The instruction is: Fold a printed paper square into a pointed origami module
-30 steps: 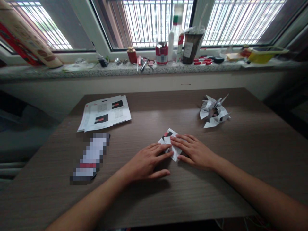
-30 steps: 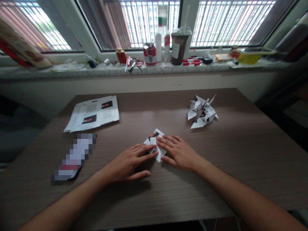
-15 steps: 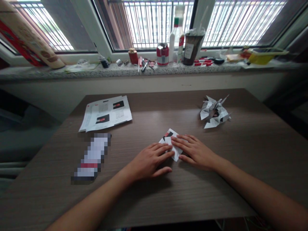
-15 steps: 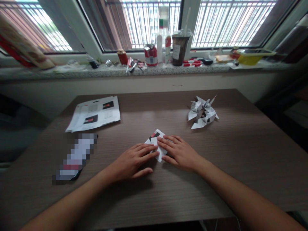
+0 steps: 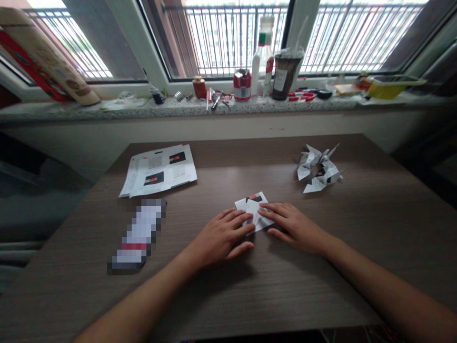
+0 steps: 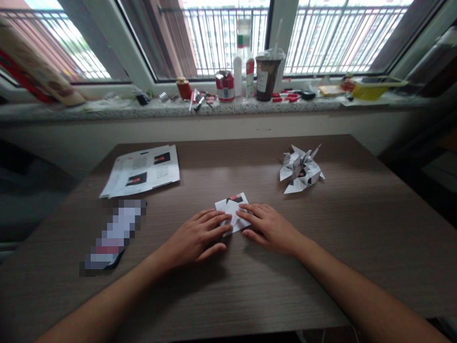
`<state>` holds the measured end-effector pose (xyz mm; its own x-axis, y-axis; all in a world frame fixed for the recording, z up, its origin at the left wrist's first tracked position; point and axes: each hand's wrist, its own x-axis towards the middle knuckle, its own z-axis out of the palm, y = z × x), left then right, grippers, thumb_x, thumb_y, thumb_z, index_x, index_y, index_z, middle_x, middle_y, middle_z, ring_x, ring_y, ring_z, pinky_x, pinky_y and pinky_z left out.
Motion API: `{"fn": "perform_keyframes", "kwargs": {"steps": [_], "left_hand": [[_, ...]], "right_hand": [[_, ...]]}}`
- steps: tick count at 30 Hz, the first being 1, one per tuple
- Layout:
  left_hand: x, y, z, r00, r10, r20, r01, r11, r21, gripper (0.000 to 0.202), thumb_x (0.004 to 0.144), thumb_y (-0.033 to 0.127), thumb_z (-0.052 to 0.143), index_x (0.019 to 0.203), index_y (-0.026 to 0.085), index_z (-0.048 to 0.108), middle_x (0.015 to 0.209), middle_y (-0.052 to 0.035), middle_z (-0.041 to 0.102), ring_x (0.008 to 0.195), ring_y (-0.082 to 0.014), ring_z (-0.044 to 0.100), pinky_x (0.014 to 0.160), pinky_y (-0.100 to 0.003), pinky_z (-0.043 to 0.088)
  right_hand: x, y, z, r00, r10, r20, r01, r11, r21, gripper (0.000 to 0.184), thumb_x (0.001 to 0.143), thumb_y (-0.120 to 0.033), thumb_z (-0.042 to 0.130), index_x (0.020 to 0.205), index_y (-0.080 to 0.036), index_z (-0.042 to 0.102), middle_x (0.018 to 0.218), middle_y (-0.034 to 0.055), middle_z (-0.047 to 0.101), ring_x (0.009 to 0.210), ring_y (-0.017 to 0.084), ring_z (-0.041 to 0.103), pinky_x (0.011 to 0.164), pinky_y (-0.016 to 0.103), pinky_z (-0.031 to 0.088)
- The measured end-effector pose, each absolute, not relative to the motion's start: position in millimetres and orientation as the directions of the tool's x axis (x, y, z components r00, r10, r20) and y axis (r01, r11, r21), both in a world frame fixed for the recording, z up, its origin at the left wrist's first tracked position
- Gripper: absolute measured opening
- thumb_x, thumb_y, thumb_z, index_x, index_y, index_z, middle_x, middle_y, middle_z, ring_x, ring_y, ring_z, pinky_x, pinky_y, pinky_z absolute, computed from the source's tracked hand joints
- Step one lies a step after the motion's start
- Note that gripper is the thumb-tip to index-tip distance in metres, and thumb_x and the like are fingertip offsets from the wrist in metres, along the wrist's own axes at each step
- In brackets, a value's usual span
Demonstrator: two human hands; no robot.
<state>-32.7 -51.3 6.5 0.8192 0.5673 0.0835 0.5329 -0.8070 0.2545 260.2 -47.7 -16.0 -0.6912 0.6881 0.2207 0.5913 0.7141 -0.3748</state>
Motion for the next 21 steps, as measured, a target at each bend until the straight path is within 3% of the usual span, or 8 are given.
{"fn": "perform_keyframes", "kwargs": {"steps": [10, 21], "left_hand": [[-31.3, -49.3, -3.9, 0.765, 0.622, 0.169, 0.592, -0.781, 0.199, 0.045, 0.102, 0.041, 0.059, 0.142, 0.021, 0.054, 0.139, -0.0109, 0.061, 0.129, -0.0303, 0.056, 0.115, -0.049, 0.042], [-27.4, -45.0, -8.6, 0.749, 0.620, 0.232, 0.583, -0.784, 0.212, 0.038, 0.100, 0.033, 0.064, 0.136, 0.022, 0.058, 0.134, -0.0073, 0.065, 0.122, -0.0275, 0.060, 0.111, -0.048, 0.047]], "right_hand": [[263.8, -42.8, -18.3, -0.688, 0.668, 0.284, 0.533, 0.731, -0.426, 0.041, 0.097, -0.036, 0.067, 0.137, -0.026, 0.062, 0.144, 0.0123, 0.061, 0.132, 0.029, 0.058, 0.107, 0.053, 0.051], [263.1, -42.8, -22.8, -0.692, 0.633, 0.346, 0.535, 0.772, -0.343, 0.017, 0.103, -0.023, 0.058, 0.114, -0.019, 0.070, 0.131, 0.0122, 0.070, 0.114, 0.025, 0.070, 0.096, 0.042, 0.060]]}}
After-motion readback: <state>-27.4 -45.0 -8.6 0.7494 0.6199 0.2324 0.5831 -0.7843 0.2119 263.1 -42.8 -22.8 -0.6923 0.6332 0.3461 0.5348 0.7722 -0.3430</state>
